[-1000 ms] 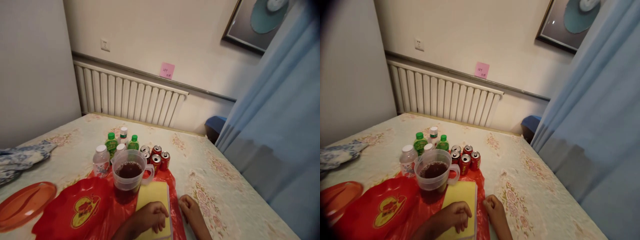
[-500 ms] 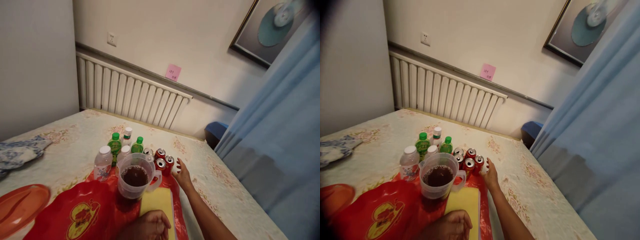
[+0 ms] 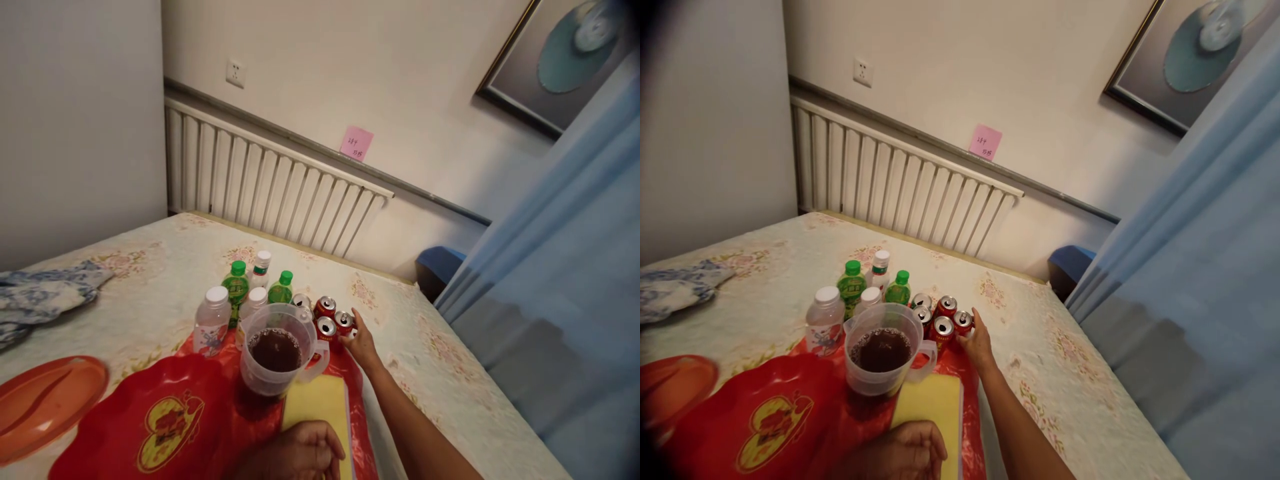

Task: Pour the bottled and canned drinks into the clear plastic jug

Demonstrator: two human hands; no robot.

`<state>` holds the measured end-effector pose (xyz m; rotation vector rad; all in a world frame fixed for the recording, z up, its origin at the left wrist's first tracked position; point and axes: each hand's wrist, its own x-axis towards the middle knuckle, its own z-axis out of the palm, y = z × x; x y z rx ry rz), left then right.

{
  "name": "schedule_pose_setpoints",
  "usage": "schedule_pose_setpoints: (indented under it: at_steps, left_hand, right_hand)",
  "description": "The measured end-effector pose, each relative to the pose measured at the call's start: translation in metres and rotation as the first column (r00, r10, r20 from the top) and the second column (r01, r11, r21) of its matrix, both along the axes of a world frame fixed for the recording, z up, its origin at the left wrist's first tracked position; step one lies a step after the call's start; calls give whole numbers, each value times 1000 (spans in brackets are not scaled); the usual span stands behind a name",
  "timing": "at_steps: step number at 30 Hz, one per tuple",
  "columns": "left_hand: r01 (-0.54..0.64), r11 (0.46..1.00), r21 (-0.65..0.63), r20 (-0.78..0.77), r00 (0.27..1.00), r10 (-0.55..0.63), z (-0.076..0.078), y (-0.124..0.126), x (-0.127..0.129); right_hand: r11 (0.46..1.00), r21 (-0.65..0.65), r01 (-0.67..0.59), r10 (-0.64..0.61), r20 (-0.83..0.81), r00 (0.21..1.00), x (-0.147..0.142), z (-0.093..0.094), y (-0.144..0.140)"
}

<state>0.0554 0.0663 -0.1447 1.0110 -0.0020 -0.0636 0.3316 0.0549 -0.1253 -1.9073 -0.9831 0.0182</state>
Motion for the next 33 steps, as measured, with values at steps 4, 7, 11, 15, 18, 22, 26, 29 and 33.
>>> schedule_pose_setpoints:
  at_steps: [4,7,11,15,18,22,26,29,33]
  left_hand:
    - [11,999,-38,29,1000,-10,-12,0,5]
    - [11,999,-47,16,1000,-10,-15,0,7]
    - [2,999,-48,3,1000,-2,-15,0,8]
    - [-6,999,-47,-12,1000,6,-17,-1,8]
    - [-6,999,-43,-6,1000,6,-20,0,9]
    - [4,995,-96,5,1000,-3,-23,0,12]
    - [-9,988,-157,18,1000,12,-26,-1,12]
    - [-77,986,-146,53,995,86,-31,-3,13]
    - [-160,976,-150,107,978,177,-39,-6,15]
  right_hand:
    - [1000,2,-15,15,6,1000,2,-4,1]
    - [1000,6,-11,11,11,1000,1,-5,2]
    - [999,35,17,-18,25,1000,0,-5,3]
    - [996,62,69,-71,30,997,0,-1,-2]
    - [993,68,101,-103,31,994,-3,7,-13]
    - [990,79,113,-109,-48,993,-16,20,-40]
    - [989,134,59,-37,-166,985,-42,25,-76]
    - [976,216,24,38,-280,959,-64,22,-101]
    - [967,250,-43,138,-373,917,-88,14,-122]
